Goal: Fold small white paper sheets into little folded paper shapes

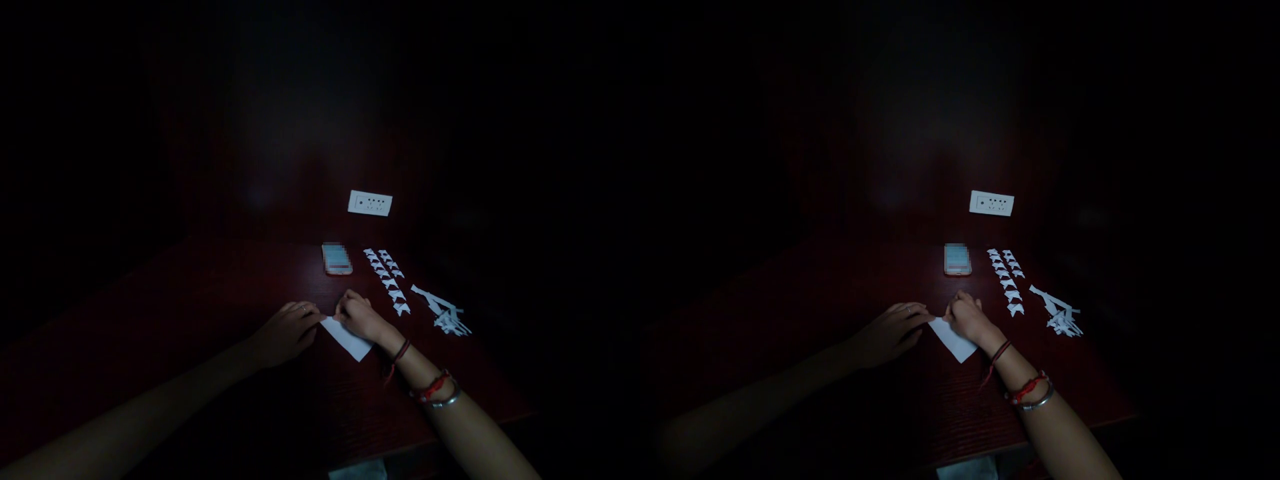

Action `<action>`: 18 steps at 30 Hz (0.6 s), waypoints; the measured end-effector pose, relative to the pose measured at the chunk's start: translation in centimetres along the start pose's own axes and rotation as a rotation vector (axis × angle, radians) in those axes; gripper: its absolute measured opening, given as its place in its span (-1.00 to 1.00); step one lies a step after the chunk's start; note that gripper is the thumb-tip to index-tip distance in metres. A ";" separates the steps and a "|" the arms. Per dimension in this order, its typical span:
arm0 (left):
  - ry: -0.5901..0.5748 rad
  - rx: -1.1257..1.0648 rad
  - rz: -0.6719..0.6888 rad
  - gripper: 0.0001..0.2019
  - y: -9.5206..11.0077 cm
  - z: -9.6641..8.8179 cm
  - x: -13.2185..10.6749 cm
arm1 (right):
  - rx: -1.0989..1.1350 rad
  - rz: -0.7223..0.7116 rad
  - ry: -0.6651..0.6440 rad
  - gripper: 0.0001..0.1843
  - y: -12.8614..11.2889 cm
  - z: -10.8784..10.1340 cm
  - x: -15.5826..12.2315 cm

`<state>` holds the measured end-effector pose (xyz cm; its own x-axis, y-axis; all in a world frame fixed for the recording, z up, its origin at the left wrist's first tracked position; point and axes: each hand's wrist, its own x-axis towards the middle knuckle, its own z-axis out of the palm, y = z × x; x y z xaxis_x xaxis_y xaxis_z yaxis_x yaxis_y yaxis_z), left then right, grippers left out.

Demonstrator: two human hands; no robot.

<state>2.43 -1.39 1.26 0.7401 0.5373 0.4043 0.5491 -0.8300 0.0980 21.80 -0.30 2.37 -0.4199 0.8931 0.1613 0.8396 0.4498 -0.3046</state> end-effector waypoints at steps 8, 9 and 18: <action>0.032 -0.154 -0.158 -0.85 -1.0 0.4 0.9 | 0.019 -0.060 0.013 -0.85 -1.5 -0.2 -0.1; 0.049 -0.175 -0.166 -0.85 -1.1 0.3 1.0 | 0.025 -0.074 0.035 -0.85 -1.6 -0.3 -0.1; 0.274 -0.161 -0.187 -0.89 -0.2 -0.5 1.4 | 0.089 -0.228 0.202 -0.93 -2.9 -1.3 -0.4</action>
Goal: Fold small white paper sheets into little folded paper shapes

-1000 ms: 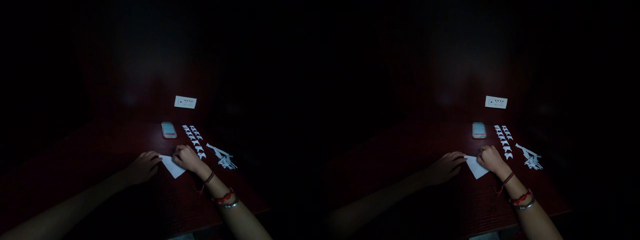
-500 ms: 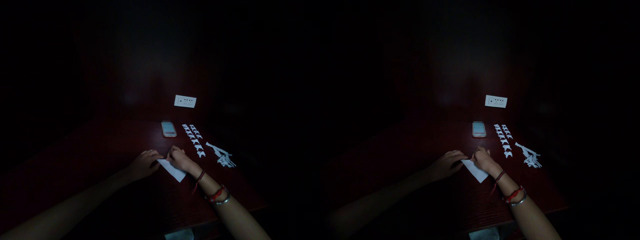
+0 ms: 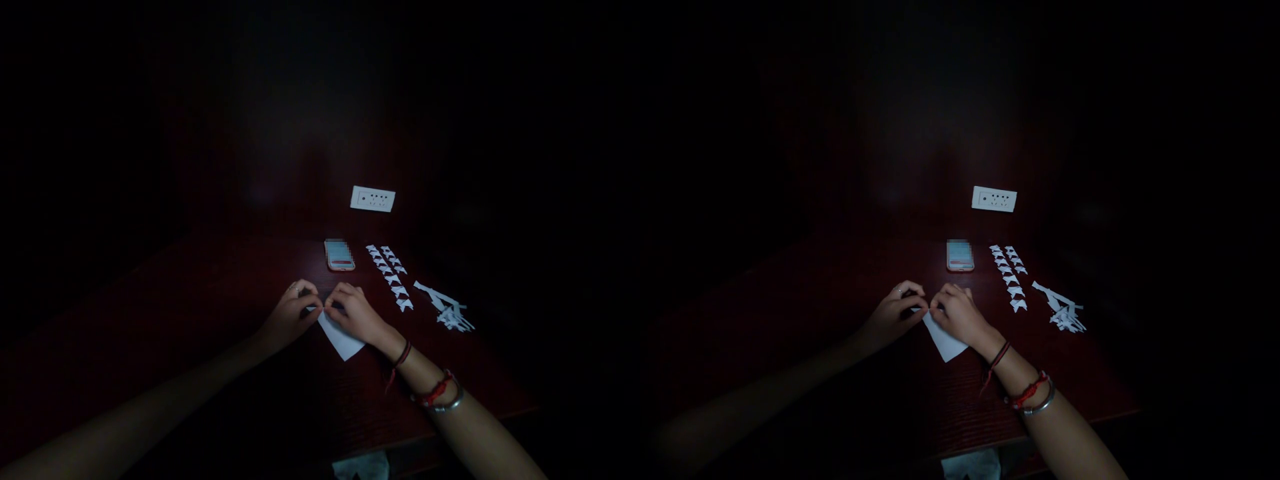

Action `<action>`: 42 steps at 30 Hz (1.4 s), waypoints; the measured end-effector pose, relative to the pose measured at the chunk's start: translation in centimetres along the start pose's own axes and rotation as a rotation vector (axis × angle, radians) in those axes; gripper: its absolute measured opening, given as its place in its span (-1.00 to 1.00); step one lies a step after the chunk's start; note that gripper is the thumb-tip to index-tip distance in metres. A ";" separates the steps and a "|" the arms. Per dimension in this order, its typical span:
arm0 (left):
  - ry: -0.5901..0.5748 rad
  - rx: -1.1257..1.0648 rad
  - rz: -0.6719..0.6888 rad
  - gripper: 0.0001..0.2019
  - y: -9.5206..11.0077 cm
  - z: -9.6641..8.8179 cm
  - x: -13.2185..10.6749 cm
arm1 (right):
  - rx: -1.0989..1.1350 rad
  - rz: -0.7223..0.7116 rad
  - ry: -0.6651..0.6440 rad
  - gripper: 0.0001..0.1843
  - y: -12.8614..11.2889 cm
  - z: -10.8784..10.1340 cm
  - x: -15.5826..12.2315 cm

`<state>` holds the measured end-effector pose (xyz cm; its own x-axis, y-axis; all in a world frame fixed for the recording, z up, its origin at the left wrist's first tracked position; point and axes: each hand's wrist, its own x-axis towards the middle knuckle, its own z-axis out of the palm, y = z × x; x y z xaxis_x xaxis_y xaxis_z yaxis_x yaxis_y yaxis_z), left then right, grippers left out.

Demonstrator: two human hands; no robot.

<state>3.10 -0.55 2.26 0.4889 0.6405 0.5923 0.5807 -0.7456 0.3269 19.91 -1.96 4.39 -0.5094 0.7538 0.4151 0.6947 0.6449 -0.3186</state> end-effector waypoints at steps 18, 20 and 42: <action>0.045 -0.025 0.014 -0.89 -0.5 -0.8 -0.6 | 0.078 -0.054 0.029 -0.88 1.6 -1.8 -0.5; 0.036 -0.035 0.024 -0.89 -0.2 -0.8 -0.4 | 0.057 -0.071 -0.018 -0.91 0.8 -1.4 -0.4; -0.022 0.049 -0.171 -0.90 -3.1 -1.5 -1.2 | 0.302 0.258 -0.068 -0.65 5.2 -0.6 -1.1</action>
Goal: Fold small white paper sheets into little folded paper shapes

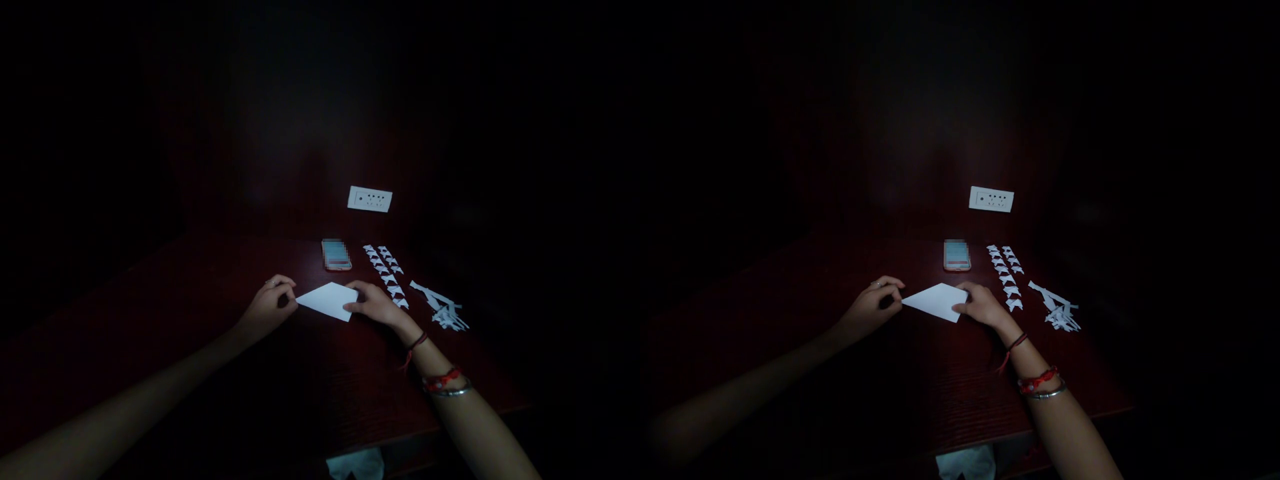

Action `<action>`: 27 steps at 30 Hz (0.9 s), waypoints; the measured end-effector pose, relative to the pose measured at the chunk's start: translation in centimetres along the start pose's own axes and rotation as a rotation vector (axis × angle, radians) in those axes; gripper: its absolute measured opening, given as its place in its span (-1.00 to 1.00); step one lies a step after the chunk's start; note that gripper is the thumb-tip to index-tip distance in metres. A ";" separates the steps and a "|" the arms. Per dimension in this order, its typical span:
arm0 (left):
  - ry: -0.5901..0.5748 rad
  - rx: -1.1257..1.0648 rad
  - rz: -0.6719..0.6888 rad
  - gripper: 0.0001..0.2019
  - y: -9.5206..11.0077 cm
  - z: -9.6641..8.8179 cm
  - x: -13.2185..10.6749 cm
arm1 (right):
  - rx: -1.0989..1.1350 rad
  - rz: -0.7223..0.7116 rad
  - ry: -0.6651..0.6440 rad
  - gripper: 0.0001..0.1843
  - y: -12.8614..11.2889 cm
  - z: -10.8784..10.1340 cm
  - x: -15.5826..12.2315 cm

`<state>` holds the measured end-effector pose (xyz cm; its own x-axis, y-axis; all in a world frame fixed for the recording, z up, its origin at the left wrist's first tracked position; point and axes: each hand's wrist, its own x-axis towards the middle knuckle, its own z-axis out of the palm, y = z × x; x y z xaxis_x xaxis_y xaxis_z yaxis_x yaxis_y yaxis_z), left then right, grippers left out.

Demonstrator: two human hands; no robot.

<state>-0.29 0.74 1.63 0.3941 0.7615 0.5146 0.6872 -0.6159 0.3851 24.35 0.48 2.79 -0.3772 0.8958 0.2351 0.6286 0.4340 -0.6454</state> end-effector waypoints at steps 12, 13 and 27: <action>-0.263 0.110 0.282 -0.78 2.6 0.6 -1.2 | -0.091 0.068 0.170 -0.79 -0.3 1.5 0.2; -0.283 0.113 0.316 -0.75 2.4 0.8 -1.2 | -0.102 0.041 0.162 -0.81 -0.5 1.5 0.1; -0.283 0.155 0.321 -0.74 1.5 1.1 -1.4 | -0.247 -0.437 -0.133 -0.67 -2.2 1.0 -0.8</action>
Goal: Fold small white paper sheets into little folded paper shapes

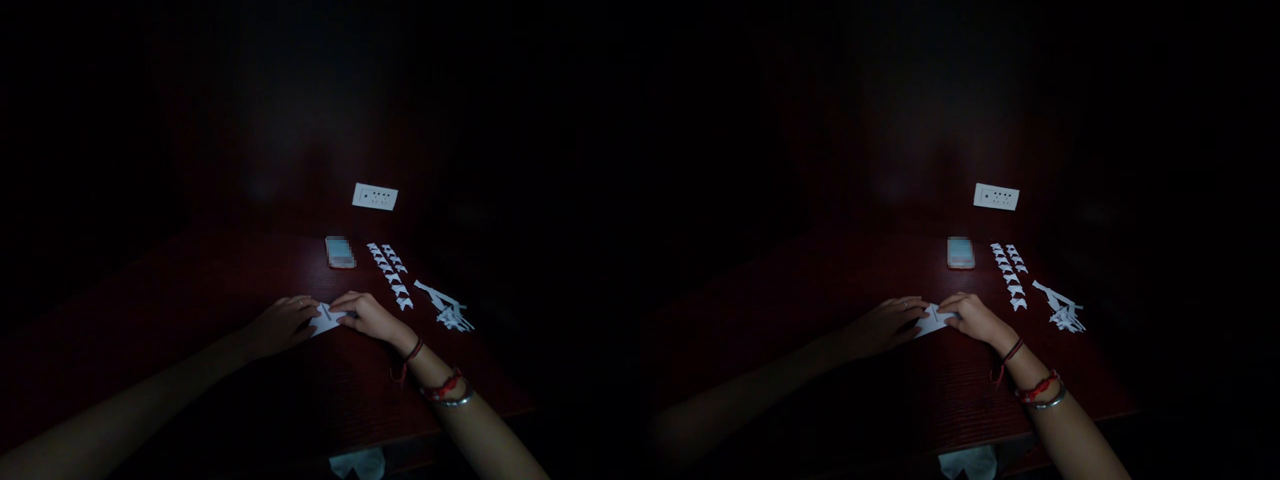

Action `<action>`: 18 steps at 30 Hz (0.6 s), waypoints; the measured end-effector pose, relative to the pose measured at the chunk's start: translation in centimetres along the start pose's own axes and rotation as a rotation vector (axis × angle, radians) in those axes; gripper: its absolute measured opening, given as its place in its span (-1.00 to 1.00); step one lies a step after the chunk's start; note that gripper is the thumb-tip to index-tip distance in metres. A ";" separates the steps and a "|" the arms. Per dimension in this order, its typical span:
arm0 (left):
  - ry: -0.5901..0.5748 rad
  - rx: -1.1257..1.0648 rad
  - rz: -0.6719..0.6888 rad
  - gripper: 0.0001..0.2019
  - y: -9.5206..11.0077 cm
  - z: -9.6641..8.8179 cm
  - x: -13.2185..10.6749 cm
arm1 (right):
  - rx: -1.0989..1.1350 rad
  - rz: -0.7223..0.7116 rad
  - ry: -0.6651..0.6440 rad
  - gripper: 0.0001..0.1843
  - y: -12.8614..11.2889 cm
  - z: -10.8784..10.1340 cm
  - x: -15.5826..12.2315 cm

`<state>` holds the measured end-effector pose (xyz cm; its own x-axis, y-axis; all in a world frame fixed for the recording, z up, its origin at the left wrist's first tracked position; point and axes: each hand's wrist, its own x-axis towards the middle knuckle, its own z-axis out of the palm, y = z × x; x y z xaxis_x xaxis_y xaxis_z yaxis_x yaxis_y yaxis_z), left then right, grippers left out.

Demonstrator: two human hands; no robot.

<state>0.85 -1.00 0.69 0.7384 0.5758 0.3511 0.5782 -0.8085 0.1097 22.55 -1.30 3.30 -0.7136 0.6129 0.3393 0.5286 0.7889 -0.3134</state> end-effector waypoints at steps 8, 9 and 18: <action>-0.013 0.030 -0.001 -0.76 0.4 -0.2 0.2 | -0.037 -0.073 -0.090 -0.71 0.0 -0.2 0.0; -0.012 0.028 0.000 -0.77 0.5 -0.2 0.2 | -0.044 -0.081 -0.097 -0.71 0.0 -0.2 0.0; -0.014 0.005 0.007 -0.73 -0.1 0.7 0.0 | -0.099 -0.113 -0.132 -0.74 -0.2 -0.3 -0.1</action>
<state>1.08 -0.82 0.01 0.7472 0.5717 0.3388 0.5745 -0.8120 0.1030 22.60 -1.54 3.58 -0.8214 0.5144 0.2463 0.4798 0.8567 -0.1892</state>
